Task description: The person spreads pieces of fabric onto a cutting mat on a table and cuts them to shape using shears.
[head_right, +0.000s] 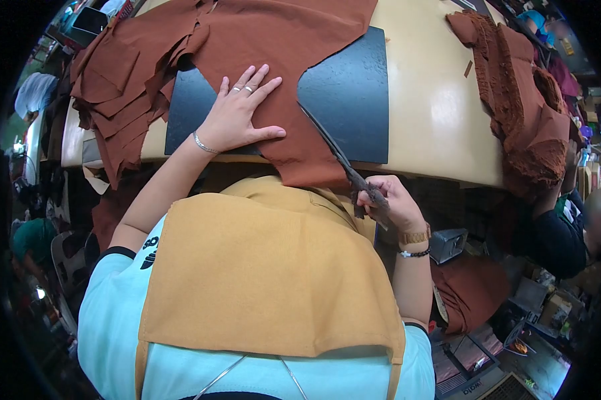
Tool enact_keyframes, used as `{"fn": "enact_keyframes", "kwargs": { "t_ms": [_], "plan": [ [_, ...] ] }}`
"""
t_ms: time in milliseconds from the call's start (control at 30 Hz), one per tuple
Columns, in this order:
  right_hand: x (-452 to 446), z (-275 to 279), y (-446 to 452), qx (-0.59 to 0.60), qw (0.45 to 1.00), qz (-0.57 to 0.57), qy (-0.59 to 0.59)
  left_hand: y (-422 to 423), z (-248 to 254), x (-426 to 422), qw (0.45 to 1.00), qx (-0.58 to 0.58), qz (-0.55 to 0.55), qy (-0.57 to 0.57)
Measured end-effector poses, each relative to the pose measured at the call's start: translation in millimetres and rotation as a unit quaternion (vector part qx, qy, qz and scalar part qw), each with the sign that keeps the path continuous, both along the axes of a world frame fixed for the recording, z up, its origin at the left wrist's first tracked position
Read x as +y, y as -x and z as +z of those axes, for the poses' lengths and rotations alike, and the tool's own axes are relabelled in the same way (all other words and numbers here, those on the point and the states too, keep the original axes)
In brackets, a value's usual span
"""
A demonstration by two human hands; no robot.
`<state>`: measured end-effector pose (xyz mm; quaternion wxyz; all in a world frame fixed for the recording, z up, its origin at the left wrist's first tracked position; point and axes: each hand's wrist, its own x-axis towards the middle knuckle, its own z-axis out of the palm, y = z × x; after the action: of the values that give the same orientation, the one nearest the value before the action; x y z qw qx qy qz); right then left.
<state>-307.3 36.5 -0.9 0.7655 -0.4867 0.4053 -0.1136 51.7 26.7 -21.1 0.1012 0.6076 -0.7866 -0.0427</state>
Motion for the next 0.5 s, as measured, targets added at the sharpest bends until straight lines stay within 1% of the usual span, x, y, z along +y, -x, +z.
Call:
{"fn": "enact_keyframes", "kwargs": {
  "t_ms": [100, 200, 300, 400, 433, 500],
  "plan": [
    [0.7, -0.2, -0.7, -0.016, 1.000, 0.001, -0.005, 4.2, 1.0, 2.0, 1.000, 0.001, 0.007, -0.002],
    [2.5, -3.8, -10.7, -0.052, 0.998, -0.028, 0.002, 12.0, 1.8, 6.2, 1.000, 0.000, 0.010, -0.006],
    [1.3, -11.0, -11.2, -0.051, 0.998, -0.036, 0.004, 16.2, 2.2, 8.2, 1.000, 0.008, 0.016, -0.009],
    [6.0, -6.3, -7.2, -0.034, 0.999, -0.030, 0.012, 17.6, 9.7, 7.8, 0.999, 0.010, 0.019, -0.032],
    [7.6, -4.5, -5.0, -0.039, 0.999, -0.029, -0.005, 17.2, 13.2, 5.2, 0.999, 0.010, 0.019, -0.045],
    [11.9, -10.1, -1.0, -0.036, 0.999, -0.034, 0.003, 16.1, 19.6, 0.3, 0.997, 0.011, 0.018, -0.071]
  ]
}}
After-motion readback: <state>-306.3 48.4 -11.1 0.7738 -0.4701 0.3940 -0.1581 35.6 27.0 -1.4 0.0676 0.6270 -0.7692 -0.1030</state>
